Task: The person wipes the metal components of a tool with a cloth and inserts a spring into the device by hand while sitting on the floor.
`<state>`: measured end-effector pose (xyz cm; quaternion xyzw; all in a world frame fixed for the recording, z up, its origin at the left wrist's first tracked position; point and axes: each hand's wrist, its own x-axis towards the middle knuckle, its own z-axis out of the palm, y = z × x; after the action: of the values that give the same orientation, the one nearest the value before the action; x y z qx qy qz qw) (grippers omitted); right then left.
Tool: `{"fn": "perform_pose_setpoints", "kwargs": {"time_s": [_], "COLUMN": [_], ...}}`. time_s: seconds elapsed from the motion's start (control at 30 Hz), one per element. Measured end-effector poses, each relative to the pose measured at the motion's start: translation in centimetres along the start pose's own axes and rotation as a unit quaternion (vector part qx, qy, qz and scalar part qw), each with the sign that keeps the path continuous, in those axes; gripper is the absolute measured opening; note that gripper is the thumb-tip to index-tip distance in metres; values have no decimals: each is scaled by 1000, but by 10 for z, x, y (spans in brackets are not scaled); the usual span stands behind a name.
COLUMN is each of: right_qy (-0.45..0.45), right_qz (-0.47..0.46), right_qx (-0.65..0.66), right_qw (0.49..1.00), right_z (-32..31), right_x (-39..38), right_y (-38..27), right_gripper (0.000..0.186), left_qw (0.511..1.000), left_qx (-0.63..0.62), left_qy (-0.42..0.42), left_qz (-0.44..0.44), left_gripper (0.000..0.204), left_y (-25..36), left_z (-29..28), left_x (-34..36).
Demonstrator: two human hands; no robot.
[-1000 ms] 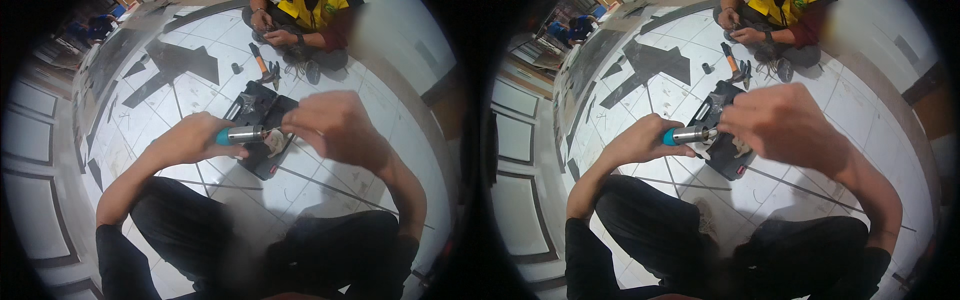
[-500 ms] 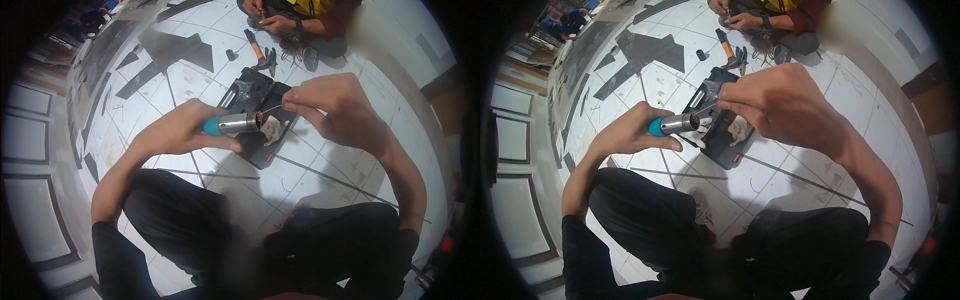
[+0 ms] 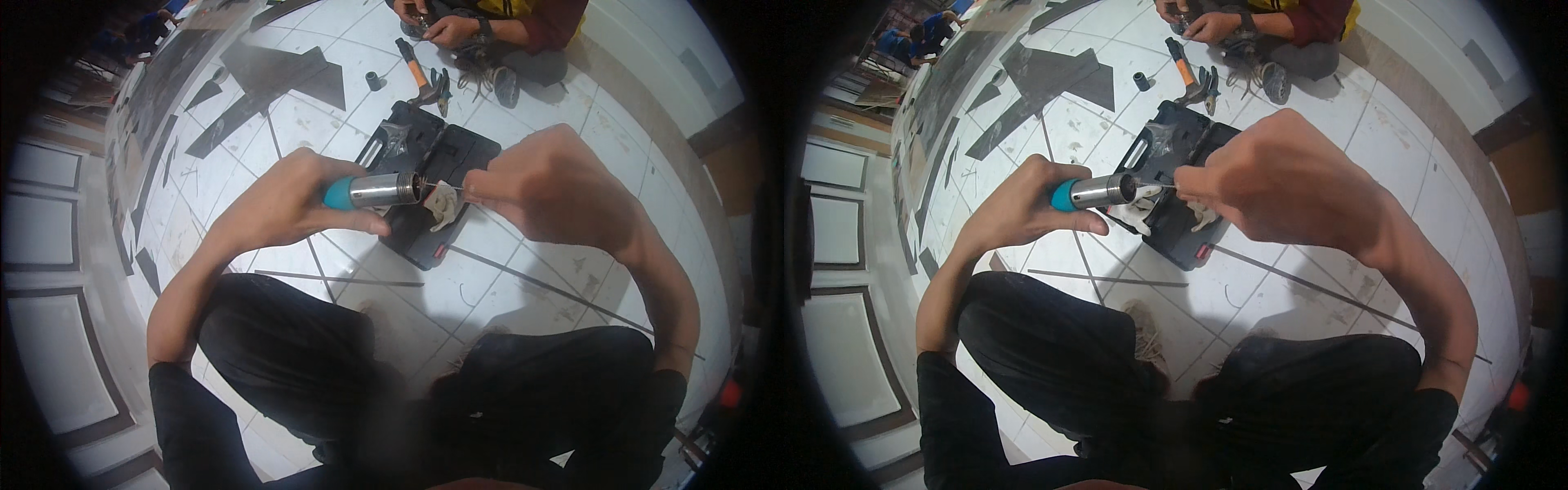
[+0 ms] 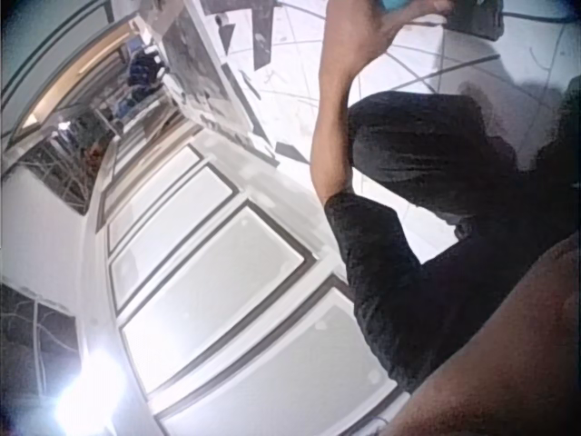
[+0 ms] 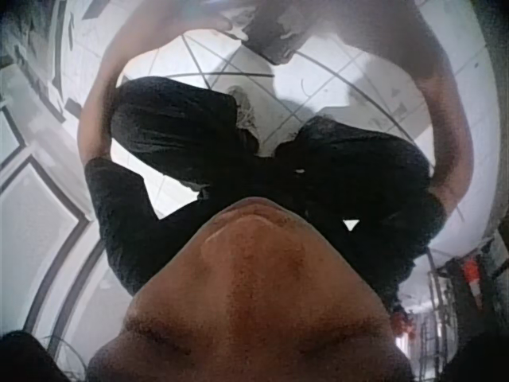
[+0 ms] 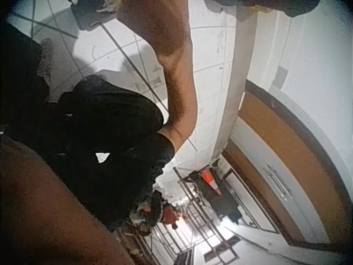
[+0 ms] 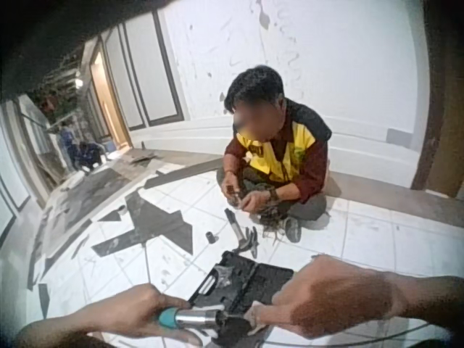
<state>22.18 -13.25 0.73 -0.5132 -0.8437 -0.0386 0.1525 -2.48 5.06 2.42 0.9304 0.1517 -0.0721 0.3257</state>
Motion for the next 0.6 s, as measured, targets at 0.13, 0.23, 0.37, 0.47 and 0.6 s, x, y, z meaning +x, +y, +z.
{"fn": "perform_pose_setpoints", "kwargs": {"time_s": [0.13,0.23,0.37,0.47,0.6], "right_qy": [-39,33,70,17,-6], "right_qz": [19,37,10,3,20], "right_qx": [13,24,-68,-98,-57], "right_qw": [999,999,995,995,998], "right_z": [-2,9,7,7,14], "right_x": [0,2,7,5,2], "right_y": [0,5,-2,-1,-1], "right_gripper": [6,12,20,23,26], "left_qw": [999,999,996,999,996], "left_qx": [27,-45,67,31,85], "left_qy": [-18,-2,8,-9,24], "left_qz": [-31,16,52,18,23], "left_gripper": [49,48,47,47,45], "left_y": [6,-9,-9,-5,-7], "left_z": [-4,5,5,1,3], "left_x": [1,0,-3,-4,-4]}}
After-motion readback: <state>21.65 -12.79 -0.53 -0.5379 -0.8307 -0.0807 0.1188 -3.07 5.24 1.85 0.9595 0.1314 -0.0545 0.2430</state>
